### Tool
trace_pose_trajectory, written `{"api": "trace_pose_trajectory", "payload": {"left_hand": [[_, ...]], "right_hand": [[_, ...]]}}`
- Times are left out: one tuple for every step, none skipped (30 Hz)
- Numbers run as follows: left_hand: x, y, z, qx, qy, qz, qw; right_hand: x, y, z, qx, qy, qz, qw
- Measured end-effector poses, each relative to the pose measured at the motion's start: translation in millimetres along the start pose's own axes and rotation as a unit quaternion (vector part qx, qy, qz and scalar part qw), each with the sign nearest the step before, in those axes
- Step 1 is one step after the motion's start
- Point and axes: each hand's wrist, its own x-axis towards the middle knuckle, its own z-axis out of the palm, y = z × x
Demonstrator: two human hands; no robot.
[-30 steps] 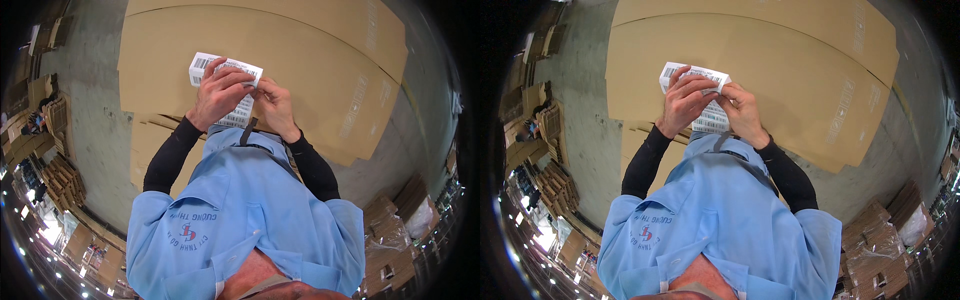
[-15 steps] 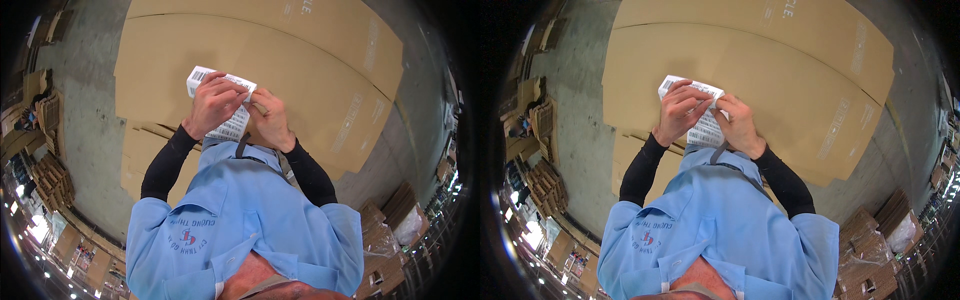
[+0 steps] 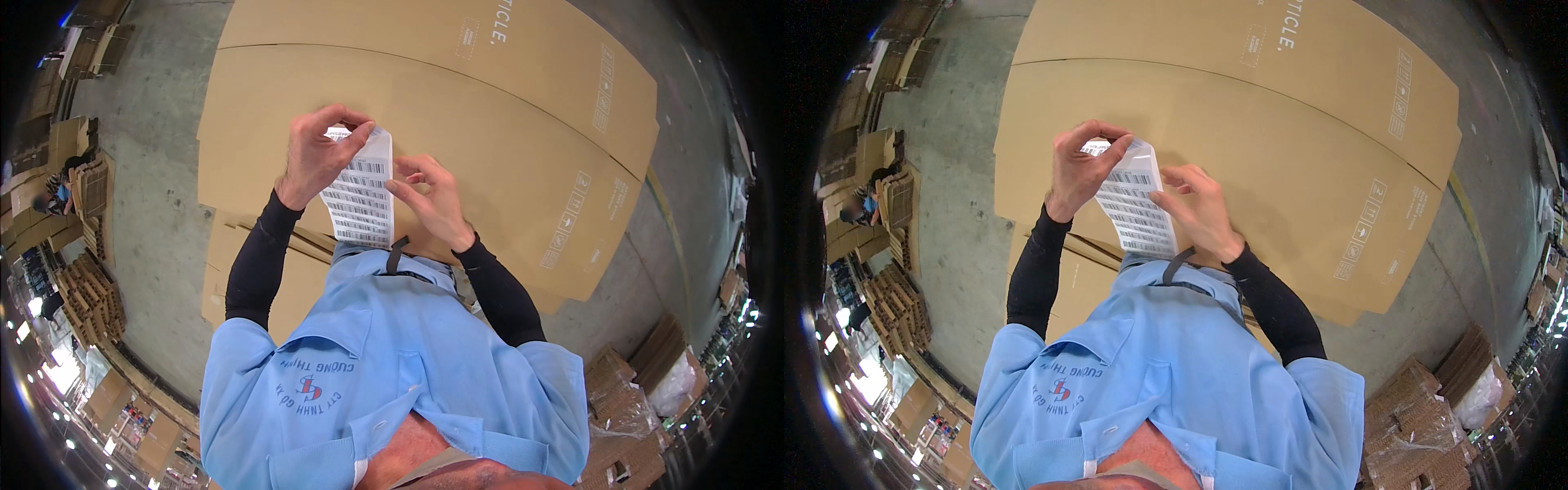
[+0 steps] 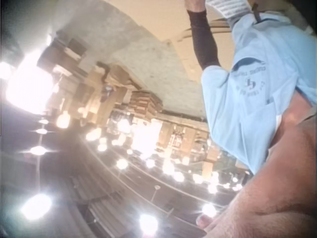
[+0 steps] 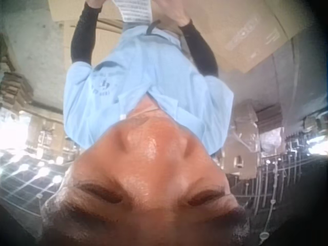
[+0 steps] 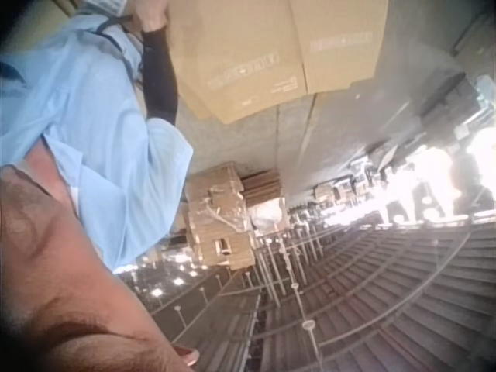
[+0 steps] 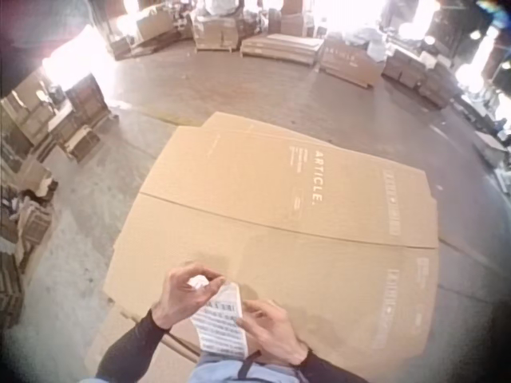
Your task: The person repeatedly peels barcode labels from a roll and sticks them onto flat cardboard boxes. They smooth each label with their hands and move to the next box, continuing the process throughout the clip.
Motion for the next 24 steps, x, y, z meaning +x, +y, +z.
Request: {"api": "trace_pose_trajectory", "payload": {"left_hand": [[0.3,1.0,-1.4,0.02,-0.008,0.021,1.0],[0.1,1.9,-2.5,0.036,-0.018,0.044,0.998],[-0.8,2.7,-2.9,0.049,-0.025,0.065,0.996],[-2.2,3.2,-3.1,0.051,-0.032,0.074,0.995],[-4.2,3.7,-2.5,0.051,-0.035,0.08,0.995],[-6.5,3.7,-2.6,0.05,-0.039,0.085,0.994],[-9.2,3.5,-2.0,0.057,-0.037,0.094,0.993],[-12.3,2.7,-1.6,0.064,-0.035,0.104,0.992],[-15.4,1.3,-1.0,0.071,-0.033,0.113,0.99],[-18.6,-0.6,-0.2,0.069,-0.02,0.125,0.99],[-21.9,-3.3,0.9,0.067,-0.006,0.136,0.988],[-25.1,-6.5,2.7,0.068,0.01,0.143,0.987],[-28.1,-10.5,4.9,0.055,0.03,0.151,0.987],[-30.8,-15.0,8.9,0.043,0.052,0.153,0.986],[-33.5,-19.8,13.2,0.031,0.074,0.156,0.984],[-36.3,-24.5,17.7,0.019,0.082,0.163,0.983],[-39.3,-28.8,22.5,0.007,0.09,0.17,0.981],[-42.1,-32.6,26.3,-0.006,0.095,0.187,0.978],[-45.6,-35.3,30.0,-0.009,0.106,0.192,0.976],[-47.6,-38.1,31.2,0.01,0.114,0.203,0.972],[-50.0,-39.8,33.3,0.027,0.117,0.227,0.966],[-52.1,-40.9,34.3,0.043,0.12,0.25,0.96],[-54.3,-41.1,36.0,0.062,0.118,0.266,0.955],[-56.4,-41.3,36.7,0.063,0.11,0.277,0.952]], "right_hand": [[1.5,-0.5,4.0,0.003,-0.001,0.013,1.0],[3.2,-0.8,8.5,0.02,0.011,0.016,1.0],[4.9,-0.7,13.1,0.036,0.022,0.019,0.999],[6.4,-0.5,17.6,0.053,0.032,0.024,0.998],[7.5,0.0,21.0,0.048,0.041,0.023,0.998],[8.5,0.4,24.5,0.044,0.049,0.023,0.998],[8.9,1.1,26.5,0.039,0.058,0.023,0.997],[9.0,1.6,28.1,0.046,0.061,0.026,0.997],[8.9,2.3,28.9,0.052,0.064,0.028,0.996],[8.4,3.0,29.0,0.058,0.068,0.029,0.996],[7.6,3.6,28.7,0.04,0.078,0.008,0.996],[6.6,4.4,27.8,0.021,0.087,-0.014,0.996],[5.5,5.1,27.1,0.002,0.096,-0.036,0.995],[4.1,6.1,25.9,0.001,0.096,-0.045,0.994],[2.7,7.0,25.1,0.0,0.096,-0.053,0.994],[1.1,8.0,24.4,-0.002,0.096,-0.061,0.994],[-0.6,9.1,23.8,-0.002,0.09,-0.045,0.995],[-2.2,10.0,23.7,-0.002,0.085,-0.028,0.996],[-3.7,11.3,23.4,-0.001,0.088,-0.009,0.996],[-4.7,12.4,24.1,0.009,0.09,-0.008,0.996],[-5.7,13.7,24.3,0.02,0.101,-0.003,0.995],[-6.0,14.9,24.6,0.027,0.104,0.004,0.994],[-6.1,16.1,24.4,0.026,0.109,-0.003,0.994],[-5.6,17.6,24.0,0.022,0.106,-0.01,0.994]]}}
